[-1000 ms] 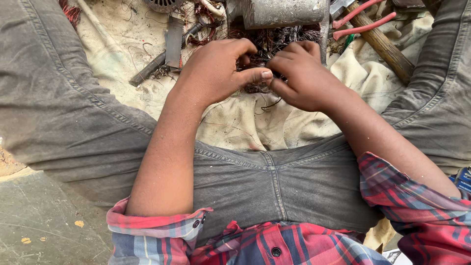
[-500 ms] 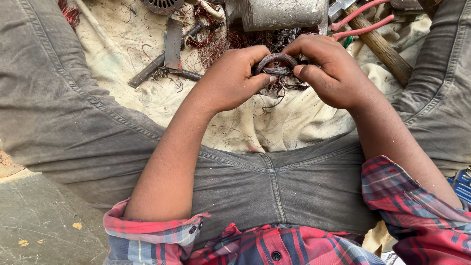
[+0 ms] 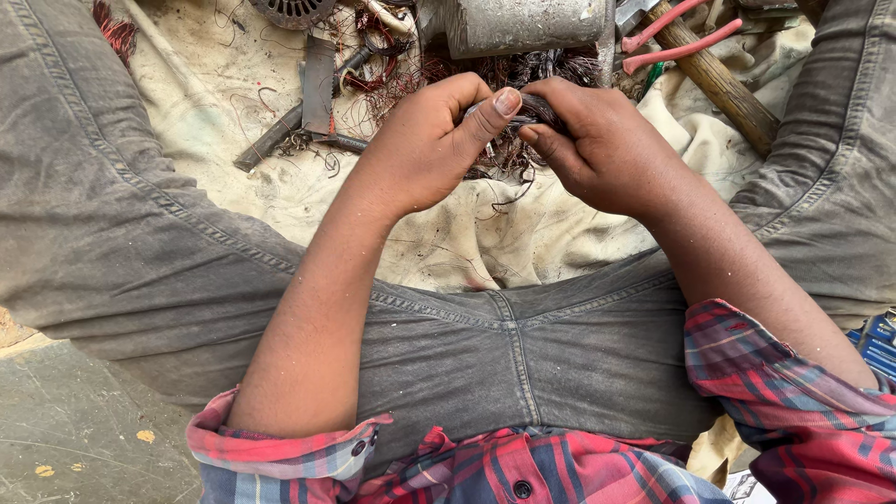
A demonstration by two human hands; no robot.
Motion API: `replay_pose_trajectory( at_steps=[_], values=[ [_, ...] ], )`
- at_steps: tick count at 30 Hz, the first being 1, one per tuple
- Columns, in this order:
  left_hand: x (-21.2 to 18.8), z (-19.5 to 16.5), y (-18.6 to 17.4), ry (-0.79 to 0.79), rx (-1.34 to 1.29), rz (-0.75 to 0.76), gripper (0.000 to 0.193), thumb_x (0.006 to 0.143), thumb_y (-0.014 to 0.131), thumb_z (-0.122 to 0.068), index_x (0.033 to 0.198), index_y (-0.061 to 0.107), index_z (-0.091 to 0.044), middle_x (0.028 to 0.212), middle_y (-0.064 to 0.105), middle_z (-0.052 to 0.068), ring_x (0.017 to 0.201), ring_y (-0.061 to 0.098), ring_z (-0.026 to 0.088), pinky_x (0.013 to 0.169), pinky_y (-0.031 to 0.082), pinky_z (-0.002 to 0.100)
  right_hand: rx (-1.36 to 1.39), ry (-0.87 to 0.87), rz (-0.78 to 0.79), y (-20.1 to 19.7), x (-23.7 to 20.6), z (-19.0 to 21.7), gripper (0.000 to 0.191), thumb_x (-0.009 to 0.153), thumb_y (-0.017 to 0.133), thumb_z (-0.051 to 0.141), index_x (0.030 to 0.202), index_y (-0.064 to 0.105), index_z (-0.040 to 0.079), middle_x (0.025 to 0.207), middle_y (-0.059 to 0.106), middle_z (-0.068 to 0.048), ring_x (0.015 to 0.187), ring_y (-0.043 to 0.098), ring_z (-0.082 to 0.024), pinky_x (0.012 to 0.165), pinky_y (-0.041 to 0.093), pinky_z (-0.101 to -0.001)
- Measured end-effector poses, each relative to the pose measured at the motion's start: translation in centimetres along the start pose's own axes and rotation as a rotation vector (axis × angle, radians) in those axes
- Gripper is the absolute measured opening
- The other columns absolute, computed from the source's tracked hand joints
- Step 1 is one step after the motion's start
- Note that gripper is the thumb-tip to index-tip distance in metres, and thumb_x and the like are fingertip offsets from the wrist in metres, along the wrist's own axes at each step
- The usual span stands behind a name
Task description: The person sits cross-legged and uses both hands to pull apart and separate strands of reddish-brown wire from a bundle. They repeatedly gather, twist, and pull the wires to loosen them, working over a cloth on the ground with tools and other wire bundles nearby.
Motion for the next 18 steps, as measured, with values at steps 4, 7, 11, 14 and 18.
replay_pose_trajectory(
  at_steps=[4, 7, 11, 14, 18],
  values=[
    [-0.1, 0.6, -0.1, 0.030, 0.082, -0.062, 0.051, 0.102, 0.057, -0.056, 0.083, 0.069, -0.009, 0.063, 0.058, -0.003, 0.060, 0.055, 0.004, 0.052, 0.044, 0.026, 0.354, 0.084, 0.133, 1.1, -0.2, -0.3, 0.032, 0.110, 0.060, 0.025, 0.133, 0.060, 0.002, 0.093, 0.064, -0.014, 0.083, 0.061, -0.024, 0.070, 0.050, -0.0387],
    [0.1, 1.2, -0.8, -0.017, -0.057, -0.054, 0.051, 0.103, 0.057, -0.052, 0.080, 0.067, -0.009, 0.061, 0.053, -0.005, 0.057, 0.048, 0.006, 0.050, 0.038, 0.027, 0.946, 0.174, 0.154, 0.8, -0.6, -0.5, 0.040, 0.108, 0.054, 0.032, 0.137, 0.060, 0.004, 0.104, 0.069, -0.009, 0.087, 0.061, -0.013, 0.074, 0.051, -0.0300],
    [0.4, 1.8, -1.3, -0.151, -0.314, -0.062, 0.047, 0.106, 0.057, -0.047, 0.080, 0.064, -0.008, 0.063, 0.050, -0.006, 0.055, 0.044, 0.006, 0.048, 0.038, 0.025, 1.315, 0.214, 0.103, -0.5, -0.8, -1.2, 0.042, 0.105, 0.060, 0.028, 0.138, 0.057, 0.002, 0.123, 0.075, -0.016, 0.092, 0.068, -0.015, 0.074, 0.054, -0.0280],
    [0.4, 1.5, -1.3, -0.157, -0.365, -0.067, 0.041, 0.106, 0.056, -0.041, 0.084, 0.061, -0.008, 0.067, 0.054, -0.006, 0.058, 0.050, 0.005, 0.050, 0.044, 0.023, 1.097, 0.176, 0.125, -0.4, -0.9, -1.6, 0.046, 0.100, 0.070, 0.014, 0.141, 0.051, 0.002, 0.125, 0.071, -0.014, 0.097, 0.065, -0.012, 0.077, 0.055, -0.0278],
    [0.2, 1.2, -1.5, -0.183, -0.399, 0.008, 0.026, 0.103, 0.053, -0.033, 0.095, 0.066, -0.012, 0.073, 0.064, -0.005, 0.060, 0.056, 0.003, 0.056, 0.049, 0.021, 0.993, 0.213, 0.080, 0.3, -1.1, -2.2, 0.037, 0.102, 0.069, 0.011, 0.136, 0.059, 0.002, 0.115, 0.073, -0.011, 0.092, 0.064, -0.010, 0.076, 0.053, -0.0264]
  ],
)
Point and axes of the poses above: each hand's wrist, its own x-axis towards the middle knuckle, its own y-axis out of the palm, z = x × y, the point moved 5 cm from there along x, towards the middle knuckle
